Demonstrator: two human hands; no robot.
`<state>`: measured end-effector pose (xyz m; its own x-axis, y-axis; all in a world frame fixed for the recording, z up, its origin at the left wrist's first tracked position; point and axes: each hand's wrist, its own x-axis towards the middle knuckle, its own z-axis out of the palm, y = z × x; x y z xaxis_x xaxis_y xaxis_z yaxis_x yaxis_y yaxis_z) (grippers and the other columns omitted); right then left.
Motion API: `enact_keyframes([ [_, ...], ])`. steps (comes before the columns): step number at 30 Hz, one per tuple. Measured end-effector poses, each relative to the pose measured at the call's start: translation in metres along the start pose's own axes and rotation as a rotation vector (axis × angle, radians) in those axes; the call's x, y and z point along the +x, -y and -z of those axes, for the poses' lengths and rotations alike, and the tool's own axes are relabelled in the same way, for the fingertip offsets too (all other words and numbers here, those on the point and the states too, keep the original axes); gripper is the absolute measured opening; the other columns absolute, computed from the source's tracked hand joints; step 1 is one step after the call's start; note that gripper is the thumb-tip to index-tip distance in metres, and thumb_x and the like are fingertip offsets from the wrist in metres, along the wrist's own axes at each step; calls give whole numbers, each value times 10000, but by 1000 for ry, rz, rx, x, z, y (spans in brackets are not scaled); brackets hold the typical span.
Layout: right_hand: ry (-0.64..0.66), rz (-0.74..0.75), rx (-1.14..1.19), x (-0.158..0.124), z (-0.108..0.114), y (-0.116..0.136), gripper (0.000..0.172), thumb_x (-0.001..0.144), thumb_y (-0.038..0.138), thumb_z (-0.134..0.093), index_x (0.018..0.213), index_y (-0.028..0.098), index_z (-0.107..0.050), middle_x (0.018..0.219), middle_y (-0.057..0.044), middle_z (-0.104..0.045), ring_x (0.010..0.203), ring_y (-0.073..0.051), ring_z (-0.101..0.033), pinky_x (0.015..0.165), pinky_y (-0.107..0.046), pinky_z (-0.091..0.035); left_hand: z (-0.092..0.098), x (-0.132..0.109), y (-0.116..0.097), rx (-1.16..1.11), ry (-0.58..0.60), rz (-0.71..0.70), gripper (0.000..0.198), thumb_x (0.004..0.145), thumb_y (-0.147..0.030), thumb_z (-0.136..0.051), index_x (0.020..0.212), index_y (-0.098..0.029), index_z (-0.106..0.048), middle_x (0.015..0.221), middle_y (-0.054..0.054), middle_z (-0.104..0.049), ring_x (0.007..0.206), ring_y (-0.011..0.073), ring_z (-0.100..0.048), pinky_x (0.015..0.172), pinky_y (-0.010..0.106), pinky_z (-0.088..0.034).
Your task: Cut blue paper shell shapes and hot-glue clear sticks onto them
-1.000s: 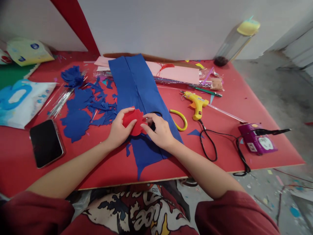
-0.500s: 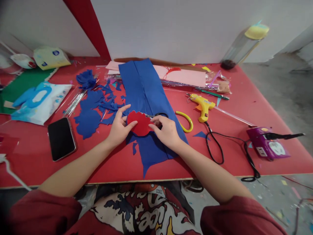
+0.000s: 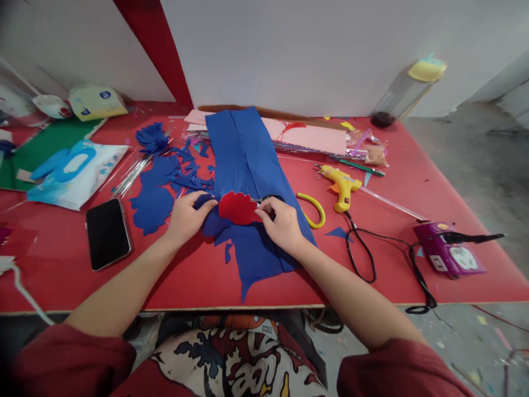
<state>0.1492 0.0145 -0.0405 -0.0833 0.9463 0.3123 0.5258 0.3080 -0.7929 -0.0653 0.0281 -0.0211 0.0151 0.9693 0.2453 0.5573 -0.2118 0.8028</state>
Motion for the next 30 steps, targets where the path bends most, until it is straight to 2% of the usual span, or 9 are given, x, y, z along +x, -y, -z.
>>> enact_keyframes([
  [3,12,13,-16,-1,-1,0,100,763,264,-561,684,208,-538,584,18,-563,523,-119,-497,530,-257,-414,32,11,2,153,-21,47,267,753,-443,-569,657,-195,-589,687,6,-653,685,182,-580,654,283,-460],
  [6,40,34,-39,-1,-2,2,103,765,267,-547,680,209,-541,579,17,-564,520,-121,-499,525,-255,-410,70,22,18,374,7,172,286,752,-462,-556,644,-198,-576,638,10,-614,640,191,-561,597,285,-439],
  [8,53,43,-51,-1,-2,3,99,764,267,-538,683,211,-544,584,15,-568,528,-124,-508,528,-255,-412,88,26,36,576,16,209,276,747,-471,-561,679,-205,-582,670,22,-613,690,218,-576,653,308,-448],
  [10,57,47,-57,-2,-2,4,100,766,268,-532,683,214,-544,585,14,-569,530,-126,-510,527,-255,-412,97,28,54,764,14,207,284,752,-479,-555,698,-200,-566,732,56,-612,813,268,-585,740,351,-452],
  [14,64,65,-51,-2,-2,4,101,767,258,-529,678,212,-541,583,10,-573,523,-127,-506,529,-258,-414,93,26,74,910,58,232,260,732,-403,-615,821,-165,-556,941,146,-602,1011,327,-539,881,420,-411],
  [20,74,76,-49,-2,-2,3,99,768,252,-535,678,210,-537,586,8,-577,528,-131,-514,535,-262,-422,79,23,68,782,72,306,377,749,-355,-637,1029,-164,-471,928,121,-618,915,294,-583,779,379,-456],
  [24,61,65,-21,-2,-3,2,62,773,247,-541,723,211,-540,608,8,-586,546,-132,-531,555,-264,-439,75,23,66,796,136,248,155,786,-326,-592,829,-190,-533,875,107,-623,900,295,-584,789,387,-450],
  [26,46,66,7,-2,-3,1,30,781,236,-530,774,209,-541,627,6,-590,557,-132,-542,565,-263,-449,74,22,66,817,159,202,125,801,-300,-569,741,-195,-538,847,101,-614,897,293,-585,808,398,-448],
  [30,29,91,-9,-2,-3,-1,41,797,213,-502,809,209,-542,638,7,-584,565,-129,-542,568,-257,-448,73,19,63,892,101,202,161,802,-288,-578,902,-164,-560,968,136,-584,970,304,-571,835,405,-451],
])
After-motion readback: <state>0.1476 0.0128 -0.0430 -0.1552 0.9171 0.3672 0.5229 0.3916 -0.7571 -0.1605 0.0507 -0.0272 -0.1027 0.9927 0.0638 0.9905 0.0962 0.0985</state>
